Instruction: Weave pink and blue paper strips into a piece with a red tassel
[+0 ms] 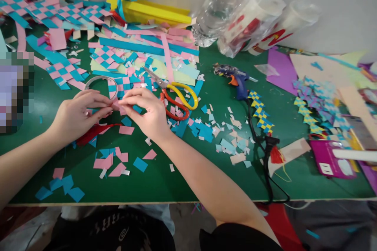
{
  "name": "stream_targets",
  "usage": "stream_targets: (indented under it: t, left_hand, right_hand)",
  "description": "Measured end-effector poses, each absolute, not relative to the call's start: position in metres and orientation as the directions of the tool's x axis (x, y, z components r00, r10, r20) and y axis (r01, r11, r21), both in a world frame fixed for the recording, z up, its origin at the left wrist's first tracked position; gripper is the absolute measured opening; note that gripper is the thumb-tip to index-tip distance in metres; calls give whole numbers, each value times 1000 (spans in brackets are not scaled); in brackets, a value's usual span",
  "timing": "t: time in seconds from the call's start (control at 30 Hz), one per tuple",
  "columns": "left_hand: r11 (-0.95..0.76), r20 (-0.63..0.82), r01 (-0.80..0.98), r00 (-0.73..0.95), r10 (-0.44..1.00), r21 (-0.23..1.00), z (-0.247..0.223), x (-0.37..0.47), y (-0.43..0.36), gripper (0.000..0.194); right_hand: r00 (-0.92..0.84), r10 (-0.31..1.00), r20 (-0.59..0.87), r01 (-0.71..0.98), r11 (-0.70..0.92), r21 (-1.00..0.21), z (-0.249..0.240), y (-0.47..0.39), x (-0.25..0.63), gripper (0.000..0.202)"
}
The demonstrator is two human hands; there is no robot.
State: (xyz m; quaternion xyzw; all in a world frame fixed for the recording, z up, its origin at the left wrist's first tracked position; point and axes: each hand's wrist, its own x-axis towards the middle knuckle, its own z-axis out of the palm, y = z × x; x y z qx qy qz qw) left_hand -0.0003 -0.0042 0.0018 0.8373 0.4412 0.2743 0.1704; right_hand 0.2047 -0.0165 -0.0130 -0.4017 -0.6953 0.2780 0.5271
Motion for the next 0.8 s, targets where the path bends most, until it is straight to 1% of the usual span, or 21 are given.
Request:
stream_targets:
  t: [0.07, 0.13, 0.2, 0.27, 0.37, 0.5, 0.6, 0.8]
  left_hand:
    - [-573, 322, 635, 476, 818, 518, 0, -1, -3, 21]
    - [-582, 331, 625, 480, 812, 521, -2, 0, -2, 24]
    - [-585, 340, 621, 478, 810, 522, -2, 0, -2, 25]
    - [-592, 350, 616, 479, 805, 520, -2, 1, -2, 25]
    - [-597, 361, 611, 476, 802, 520, -2, 1, -3, 24]
    - [-577, 349, 616, 460, 816, 536, 0, 1, -4, 22]
    - [-555, 344, 630, 436, 832, 543, 1, 2, -4, 21]
    - [-529, 325, 624, 419, 848, 575, 2, 2, -5, 16]
  right_hand:
    - [-147, 868, 474, 226, 496, -838, -13, -19, 203, 9]
    - [-164, 880, 445, 191, 471, -861, -15, -22, 202, 17]
    - [-163, 879, 448, 191, 474, -860, -16, -23, 201, 22]
    - [-152, 869, 471, 202, 494, -846, -17, -23, 201, 22]
    - [-130, 858, 496, 175, 513, -841, -18, -22, 201, 23]
    - [-88, 863, 498, 136, 506, -852, -19, -21, 200, 24]
    - [-96, 855, 509, 126, 518, -846, -18, -21, 200, 24]
    - [-134, 845, 518, 192, 535, -823, -17, -22, 199, 21]
